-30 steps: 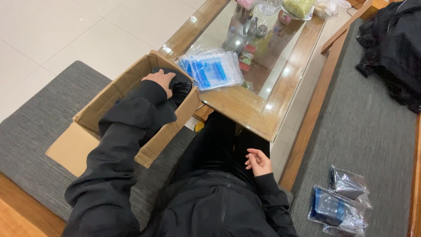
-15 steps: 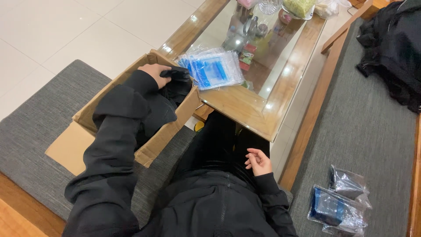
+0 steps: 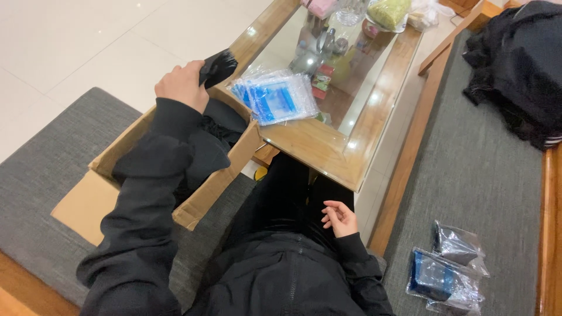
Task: Packing black face masks into individual plastic bags
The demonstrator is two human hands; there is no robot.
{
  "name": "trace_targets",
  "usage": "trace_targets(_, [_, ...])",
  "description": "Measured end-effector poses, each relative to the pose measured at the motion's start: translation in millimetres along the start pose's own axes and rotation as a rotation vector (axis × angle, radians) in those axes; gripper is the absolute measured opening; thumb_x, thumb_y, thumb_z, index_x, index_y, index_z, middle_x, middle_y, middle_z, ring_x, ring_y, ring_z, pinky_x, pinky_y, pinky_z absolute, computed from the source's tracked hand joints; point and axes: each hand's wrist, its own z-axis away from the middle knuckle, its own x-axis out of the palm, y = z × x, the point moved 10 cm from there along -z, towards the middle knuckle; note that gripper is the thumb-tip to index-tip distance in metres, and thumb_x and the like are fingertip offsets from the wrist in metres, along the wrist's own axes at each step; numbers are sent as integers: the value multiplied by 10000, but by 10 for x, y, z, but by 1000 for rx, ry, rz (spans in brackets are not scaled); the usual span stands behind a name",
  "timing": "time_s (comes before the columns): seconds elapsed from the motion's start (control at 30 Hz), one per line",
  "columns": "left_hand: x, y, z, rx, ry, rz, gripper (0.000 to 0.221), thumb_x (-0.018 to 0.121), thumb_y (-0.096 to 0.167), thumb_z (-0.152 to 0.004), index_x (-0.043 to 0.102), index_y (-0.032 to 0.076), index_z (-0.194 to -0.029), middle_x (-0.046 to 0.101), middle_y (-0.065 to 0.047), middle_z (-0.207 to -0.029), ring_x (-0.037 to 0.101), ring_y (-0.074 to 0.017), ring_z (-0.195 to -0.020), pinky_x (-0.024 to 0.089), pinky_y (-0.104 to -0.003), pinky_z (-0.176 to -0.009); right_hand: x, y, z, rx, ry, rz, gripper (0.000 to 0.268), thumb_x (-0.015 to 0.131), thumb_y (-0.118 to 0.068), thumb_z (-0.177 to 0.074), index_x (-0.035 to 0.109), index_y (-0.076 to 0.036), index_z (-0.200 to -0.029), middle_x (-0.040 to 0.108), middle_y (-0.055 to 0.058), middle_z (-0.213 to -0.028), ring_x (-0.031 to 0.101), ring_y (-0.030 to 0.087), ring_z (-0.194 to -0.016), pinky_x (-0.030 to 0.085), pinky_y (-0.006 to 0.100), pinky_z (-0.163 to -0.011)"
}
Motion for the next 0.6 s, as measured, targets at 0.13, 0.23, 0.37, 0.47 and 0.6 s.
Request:
trace_targets(0.13, [-108, 561, -51, 124, 135, -3, 378, 574, 186, -923, 643, 127, -1290, 661, -190, -1224, 629, -388, -1144, 497, -498, -929, 116, -154, -54, 14, -39, -82, 650, 401, -494, -1009, 553, 29, -1364, 725, 279, -1022, 744, 306, -835, 667, 372, -643])
trace_targets(0.23, [-177, 993, -20, 208, 235, -5, 353, 565, 146, -924, 652, 102, -1263, 655, -199, -1214, 621, -391, -1144, 487, -496, -932, 203, -263, -80, 30, -73, -141, 722, 369, -563, -1014, 532, 29, -1394, 725, 290, -1040, 751, 320, -863, 672, 387, -664])
trace_targets(0.37, [-262, 1501, 107, 310, 363, -14, 323, 553, 93, -925, 663, 70, -1227, 648, -212, -1200, 610, -395, -1144, 473, -494, -937, 355, -363, -100, 61, -128, -222, 818, 326, -654, -1020, 504, 29, -1434, 725, 305, -1065, 760, 339, -900, 679, 406, -693])
trace_targets(0.47, [-102, 2010, 331, 430, 442, 21, 263, 565, 114, -952, 663, 69, -1192, 651, -228, -1183, 622, -415, -1142, 468, -534, -973, 380, -518, -122, 105, -146, -447, 845, 381, -721, -975, 571, 9, -1356, 722, 307, -1090, 743, 425, -917, 655, 522, -734])
trace_targets(0.6, [317, 2380, 788, 606, 456, 98, 222, 595, 154, -985, 658, 54, -1172, 676, -263, -1188, 637, -436, -1199, 409, -658, -1083, 87, -529, 67, 211, 287, -653, 644, 682, -587, -901, 696, 7, -1149, 756, 206, -1007, 765, 325, -824, 672, 418, -664])
